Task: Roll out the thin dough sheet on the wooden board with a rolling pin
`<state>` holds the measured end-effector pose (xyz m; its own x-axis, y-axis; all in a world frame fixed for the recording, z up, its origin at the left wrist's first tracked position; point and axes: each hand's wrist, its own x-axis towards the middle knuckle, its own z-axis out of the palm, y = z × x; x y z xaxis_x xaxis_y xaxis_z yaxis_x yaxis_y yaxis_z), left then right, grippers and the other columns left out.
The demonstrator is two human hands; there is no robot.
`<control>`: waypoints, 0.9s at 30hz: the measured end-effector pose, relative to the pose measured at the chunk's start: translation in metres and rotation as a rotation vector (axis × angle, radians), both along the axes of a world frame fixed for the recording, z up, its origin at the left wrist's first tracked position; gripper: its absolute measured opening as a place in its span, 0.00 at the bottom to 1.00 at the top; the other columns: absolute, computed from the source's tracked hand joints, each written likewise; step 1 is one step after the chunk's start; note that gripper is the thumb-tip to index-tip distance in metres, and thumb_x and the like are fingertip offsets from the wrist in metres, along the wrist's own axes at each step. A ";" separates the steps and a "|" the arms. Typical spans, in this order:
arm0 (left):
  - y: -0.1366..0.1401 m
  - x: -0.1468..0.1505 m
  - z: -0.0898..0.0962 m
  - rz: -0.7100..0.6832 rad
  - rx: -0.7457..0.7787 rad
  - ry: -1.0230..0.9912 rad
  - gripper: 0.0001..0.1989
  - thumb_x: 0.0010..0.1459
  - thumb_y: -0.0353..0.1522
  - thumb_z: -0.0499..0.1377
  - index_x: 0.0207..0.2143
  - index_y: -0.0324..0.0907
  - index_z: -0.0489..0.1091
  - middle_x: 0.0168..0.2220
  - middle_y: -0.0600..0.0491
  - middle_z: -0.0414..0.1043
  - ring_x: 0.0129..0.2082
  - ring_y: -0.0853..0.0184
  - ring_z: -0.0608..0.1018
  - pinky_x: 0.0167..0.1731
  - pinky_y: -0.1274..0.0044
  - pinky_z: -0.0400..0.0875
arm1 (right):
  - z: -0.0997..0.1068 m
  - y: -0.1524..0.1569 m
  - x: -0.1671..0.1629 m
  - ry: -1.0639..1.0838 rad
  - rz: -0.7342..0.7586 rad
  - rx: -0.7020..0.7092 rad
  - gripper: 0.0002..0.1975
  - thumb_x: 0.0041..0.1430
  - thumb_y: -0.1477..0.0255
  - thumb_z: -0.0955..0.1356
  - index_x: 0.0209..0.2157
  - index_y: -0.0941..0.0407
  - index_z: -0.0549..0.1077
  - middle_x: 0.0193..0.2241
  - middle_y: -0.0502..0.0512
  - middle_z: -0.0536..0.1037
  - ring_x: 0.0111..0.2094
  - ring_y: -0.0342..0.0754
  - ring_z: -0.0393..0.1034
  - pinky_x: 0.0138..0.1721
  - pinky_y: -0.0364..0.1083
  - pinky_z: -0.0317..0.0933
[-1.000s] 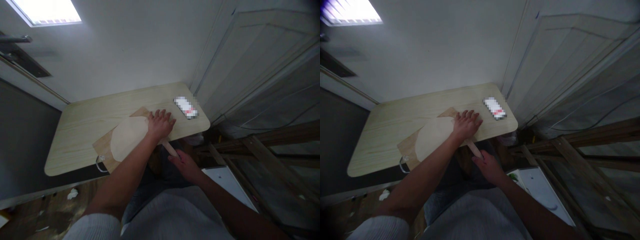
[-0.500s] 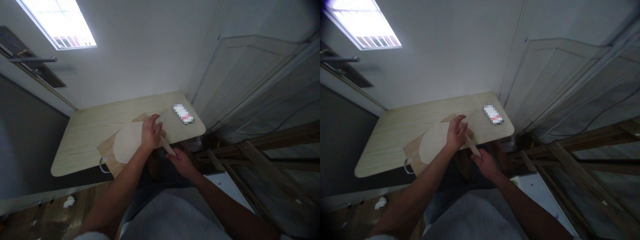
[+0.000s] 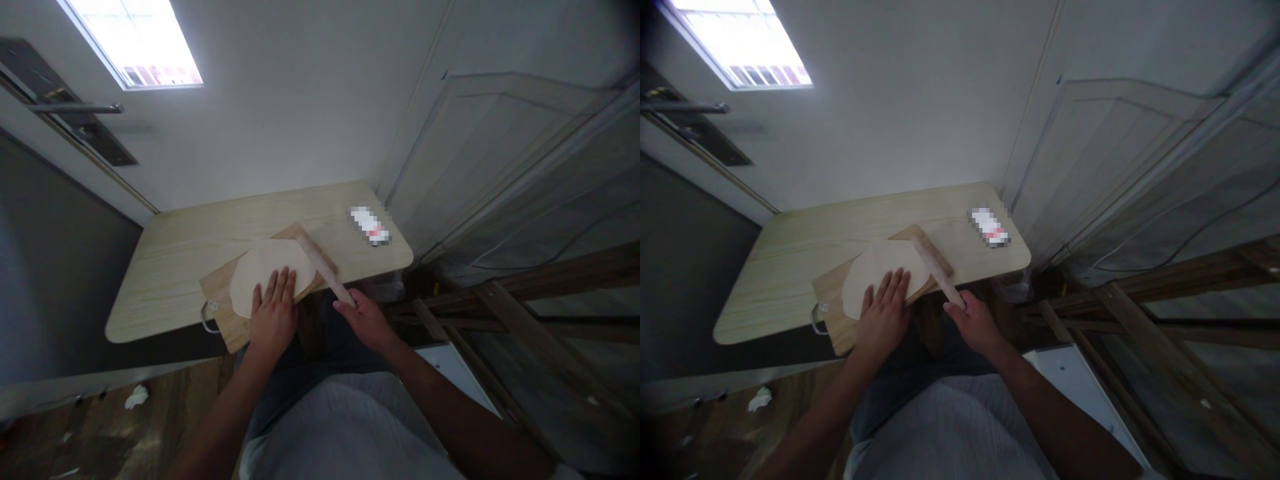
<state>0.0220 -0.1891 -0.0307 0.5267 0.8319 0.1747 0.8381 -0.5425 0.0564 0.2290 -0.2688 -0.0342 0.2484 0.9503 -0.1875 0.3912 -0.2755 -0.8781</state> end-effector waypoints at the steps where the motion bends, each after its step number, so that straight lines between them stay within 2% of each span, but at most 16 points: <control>1: 0.000 -0.003 0.000 -0.017 0.003 0.006 0.33 0.65 0.31 0.49 0.71 0.42 0.46 0.72 0.51 0.46 0.72 0.57 0.52 0.67 0.54 0.51 | 0.001 0.000 -0.002 -0.022 0.020 -0.013 0.14 0.62 0.58 0.66 0.32 0.54 0.68 0.22 0.45 0.66 0.25 0.43 0.61 0.27 0.42 0.52; 5: -0.001 -0.013 0.000 -0.062 0.006 0.001 0.34 0.63 0.30 0.50 0.71 0.43 0.47 0.72 0.52 0.46 0.71 0.58 0.53 0.67 0.56 0.52 | 0.003 0.001 -0.006 -0.092 0.078 -0.051 0.14 0.61 0.59 0.67 0.30 0.54 0.68 0.21 0.45 0.67 0.24 0.43 0.61 0.25 0.42 0.50; 10: 0.002 -0.026 0.003 -0.128 -0.007 -0.010 0.36 0.61 0.30 0.53 0.71 0.45 0.49 0.71 0.52 0.50 0.71 0.58 0.55 0.67 0.56 0.52 | 0.006 0.003 -0.004 -0.128 0.085 -0.074 0.18 0.63 0.54 0.66 0.33 0.55 0.71 0.22 0.47 0.70 0.25 0.44 0.65 0.26 0.42 0.51; 17: 0.011 -0.046 0.006 -0.223 -0.001 0.033 0.36 0.62 0.30 0.53 0.71 0.49 0.49 0.71 0.54 0.52 0.71 0.58 0.55 0.67 0.56 0.51 | 0.006 -0.008 0.007 -0.110 0.102 -0.045 0.18 0.63 0.54 0.66 0.33 0.55 0.73 0.21 0.46 0.68 0.23 0.42 0.62 0.25 0.42 0.51; 22: 0.011 -0.043 0.003 -0.199 0.015 0.045 0.35 0.64 0.31 0.52 0.71 0.48 0.46 0.71 0.54 0.50 0.71 0.58 0.54 0.67 0.55 0.51 | 0.006 -0.018 0.007 -0.063 0.093 -0.061 0.18 0.64 0.54 0.65 0.33 0.55 0.72 0.20 0.45 0.67 0.22 0.42 0.62 0.24 0.42 0.50; 27: 0.011 -0.039 0.001 -0.172 0.031 0.027 0.35 0.64 0.32 0.52 0.72 0.47 0.45 0.71 0.52 0.51 0.71 0.57 0.54 0.67 0.54 0.51 | 0.009 -0.016 0.009 -0.078 0.093 -0.069 0.18 0.64 0.55 0.66 0.33 0.55 0.72 0.20 0.45 0.67 0.23 0.42 0.62 0.24 0.42 0.50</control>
